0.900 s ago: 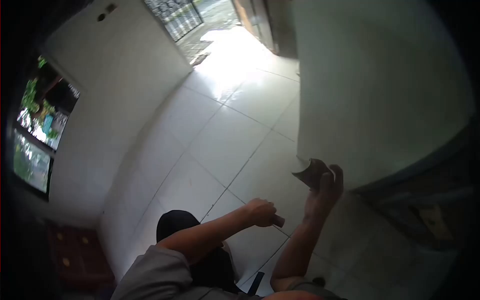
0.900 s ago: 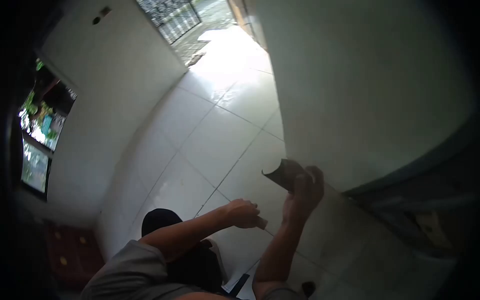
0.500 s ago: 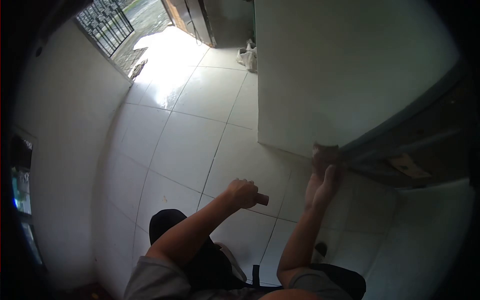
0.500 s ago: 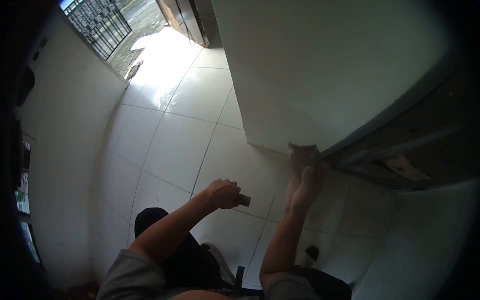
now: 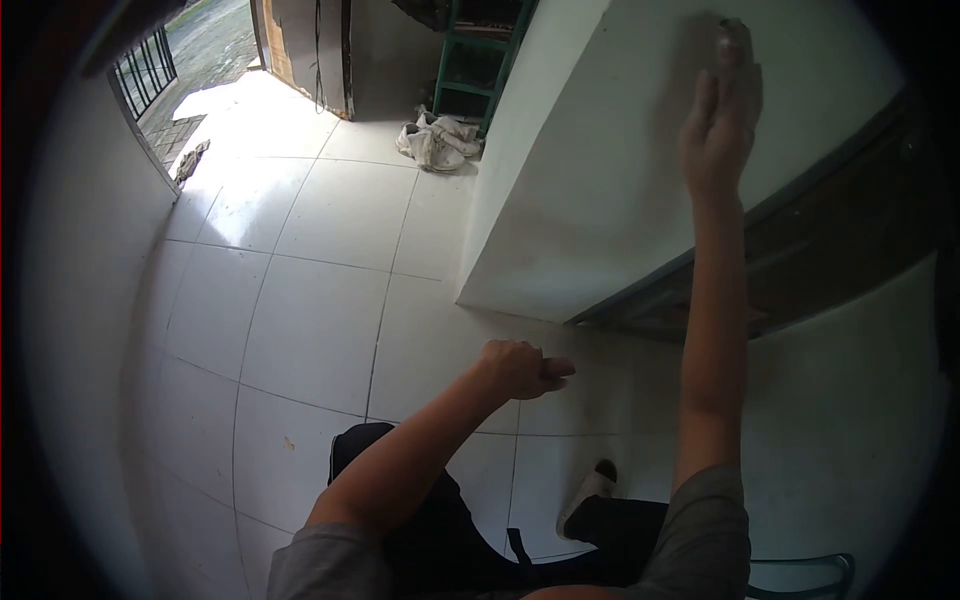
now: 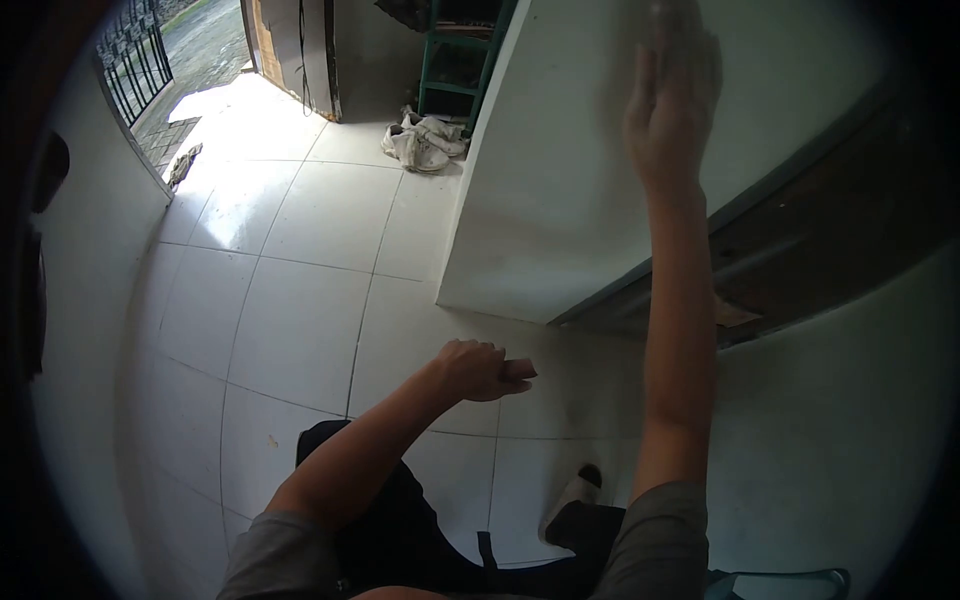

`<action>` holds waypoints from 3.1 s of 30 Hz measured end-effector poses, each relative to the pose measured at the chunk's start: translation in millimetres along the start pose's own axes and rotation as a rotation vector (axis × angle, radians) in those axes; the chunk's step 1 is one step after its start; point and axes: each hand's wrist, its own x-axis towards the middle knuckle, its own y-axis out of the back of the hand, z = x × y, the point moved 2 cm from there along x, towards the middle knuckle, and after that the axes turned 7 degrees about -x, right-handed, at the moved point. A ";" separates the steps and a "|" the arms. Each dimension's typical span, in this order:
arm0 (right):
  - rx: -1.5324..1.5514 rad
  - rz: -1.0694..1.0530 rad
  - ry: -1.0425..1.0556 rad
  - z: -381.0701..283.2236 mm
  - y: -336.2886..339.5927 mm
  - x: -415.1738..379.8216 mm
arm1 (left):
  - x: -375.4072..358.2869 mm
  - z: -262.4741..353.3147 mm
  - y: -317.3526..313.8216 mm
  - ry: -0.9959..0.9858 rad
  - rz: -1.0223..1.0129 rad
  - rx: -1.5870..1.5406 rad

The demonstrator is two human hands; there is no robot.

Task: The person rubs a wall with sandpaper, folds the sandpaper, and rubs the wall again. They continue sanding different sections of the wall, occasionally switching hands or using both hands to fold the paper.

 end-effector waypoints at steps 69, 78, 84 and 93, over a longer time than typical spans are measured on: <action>0.440 -0.584 -0.026 -167.7 -33.3 -226.6 | -129.8 -22.9 -21.9 0.791 -0.116 -0.014; 0.402 -0.597 -0.047 -175.5 -40.1 -248.7 | -127.2 -15.5 -16.1 0.585 0.022 -0.006; 0.362 -0.461 -0.089 -159.4 -43.4 -227.3 | -141.0 -20.3 -17.8 0.642 0.037 0.005; 0.374 -0.320 -0.204 -157.7 -47.3 -197.4 | -147.6 -6.5 -14.2 0.649 0.022 -0.070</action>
